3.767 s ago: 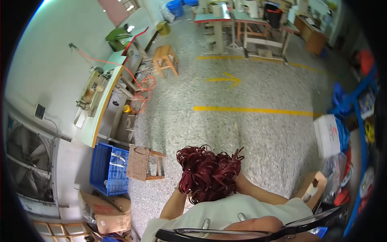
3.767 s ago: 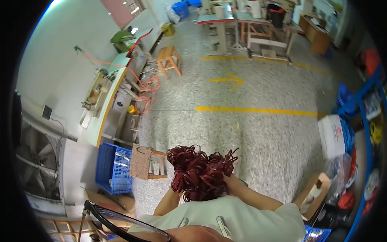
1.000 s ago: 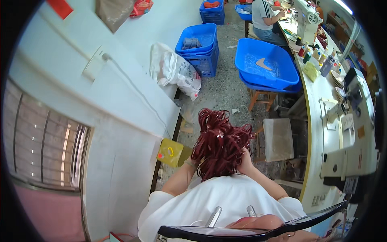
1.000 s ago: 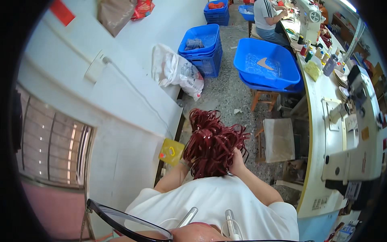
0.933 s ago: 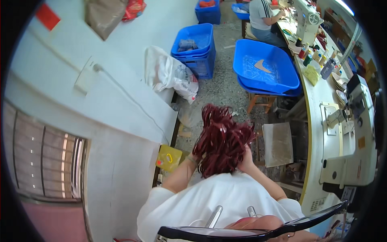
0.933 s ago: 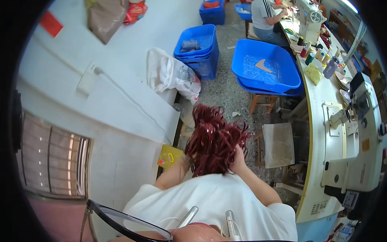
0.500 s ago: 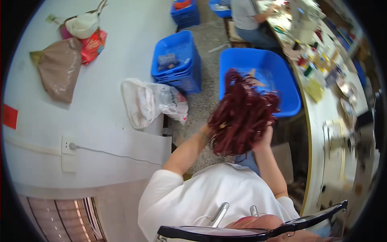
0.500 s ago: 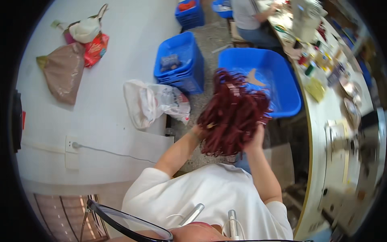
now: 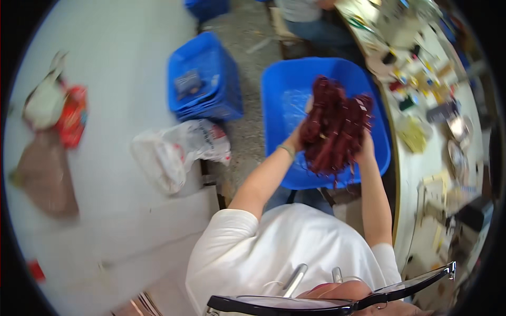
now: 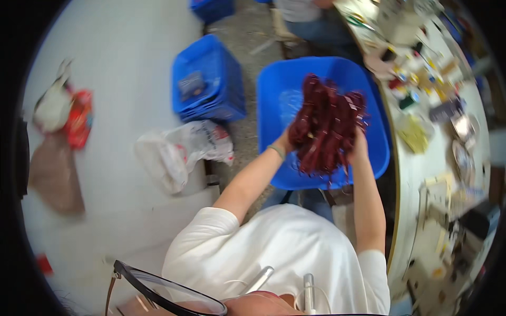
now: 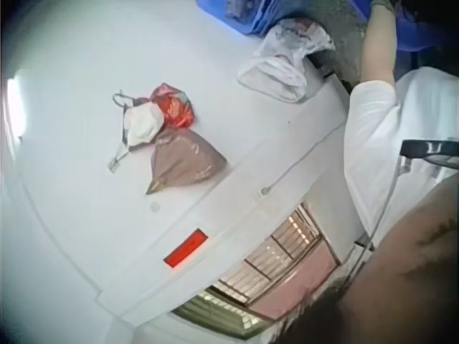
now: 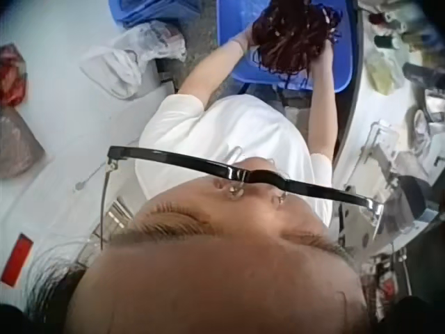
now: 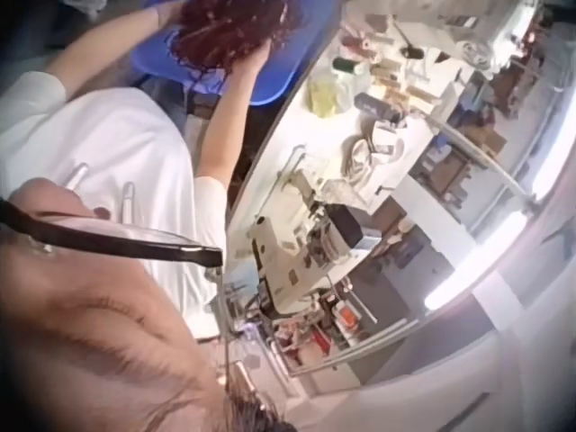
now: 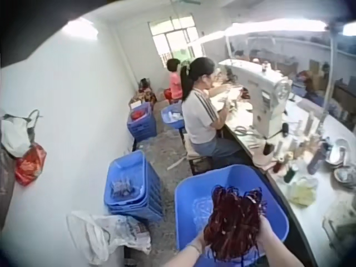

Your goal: The person retrieves cords from a shelf and carries them to a tub. The person then separates, wraps, and bundles the cords by hand before transferring the bundles into a plastic crate.

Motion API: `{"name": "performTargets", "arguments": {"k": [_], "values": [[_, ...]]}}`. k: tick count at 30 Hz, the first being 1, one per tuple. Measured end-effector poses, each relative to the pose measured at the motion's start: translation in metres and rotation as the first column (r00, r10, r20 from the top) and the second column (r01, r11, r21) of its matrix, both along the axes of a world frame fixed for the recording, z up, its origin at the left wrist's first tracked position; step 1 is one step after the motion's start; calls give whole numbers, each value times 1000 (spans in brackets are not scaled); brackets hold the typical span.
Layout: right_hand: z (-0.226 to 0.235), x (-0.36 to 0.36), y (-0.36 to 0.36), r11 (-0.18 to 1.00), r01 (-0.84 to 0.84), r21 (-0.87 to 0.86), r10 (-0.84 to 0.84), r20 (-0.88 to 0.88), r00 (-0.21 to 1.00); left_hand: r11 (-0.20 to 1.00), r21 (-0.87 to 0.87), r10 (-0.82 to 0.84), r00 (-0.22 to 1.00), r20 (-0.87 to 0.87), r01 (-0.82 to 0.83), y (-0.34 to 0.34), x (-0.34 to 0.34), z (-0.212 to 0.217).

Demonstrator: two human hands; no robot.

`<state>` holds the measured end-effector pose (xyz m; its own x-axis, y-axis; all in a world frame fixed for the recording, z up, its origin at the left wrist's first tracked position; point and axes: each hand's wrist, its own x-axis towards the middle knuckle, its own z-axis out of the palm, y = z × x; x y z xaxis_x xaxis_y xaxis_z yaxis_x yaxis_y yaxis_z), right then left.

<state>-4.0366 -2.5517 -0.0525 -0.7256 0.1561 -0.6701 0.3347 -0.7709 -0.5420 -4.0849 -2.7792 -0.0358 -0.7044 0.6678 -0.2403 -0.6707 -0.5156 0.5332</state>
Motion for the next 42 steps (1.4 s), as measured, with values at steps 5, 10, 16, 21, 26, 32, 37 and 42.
{"name": "performTargets", "arguments": {"k": [5, 10, 16, 21, 26, 32, 37, 42], "values": [[-32, -17, 3, 872, -142, 468, 59, 187, 981, 618, -785, 121, 991, 63, -26, -36, -50, -145], [-29, 22, 23, 855, -141, 499, -1, 273, 962, 64, -931, -136, 921, -365, -360, -27, -63, -160], [6, 55, 20, 681, -134, 720, -75, 251, 965, 92, -889, -438, 783, -441, -449, 31, -90, -106], [51, 54, 13, 860, -184, 476, 29, 314, 949, -55, -979, -485, 862, -145, -195, 47, -120, -122], [44, 68, 14, 922, -49, 384, -33, 205, 978, 520, -827, -136, 935, -327, -213, 2, -138, -148], [68, 78, 5, 894, -86, 439, 16, 161, 987, 339, -740, -493, 560, -666, -581, -30, -97, -49], [110, 78, -16, 873, -174, 456, 149, 92, 985, 733, -610, -532, 814, -235, 303, 25, -17, 38], [155, 79, -30, 784, -190, 591, 188, 65, 980, 879, -268, -446, 878, -174, 394, 57, 13, 87]]}}
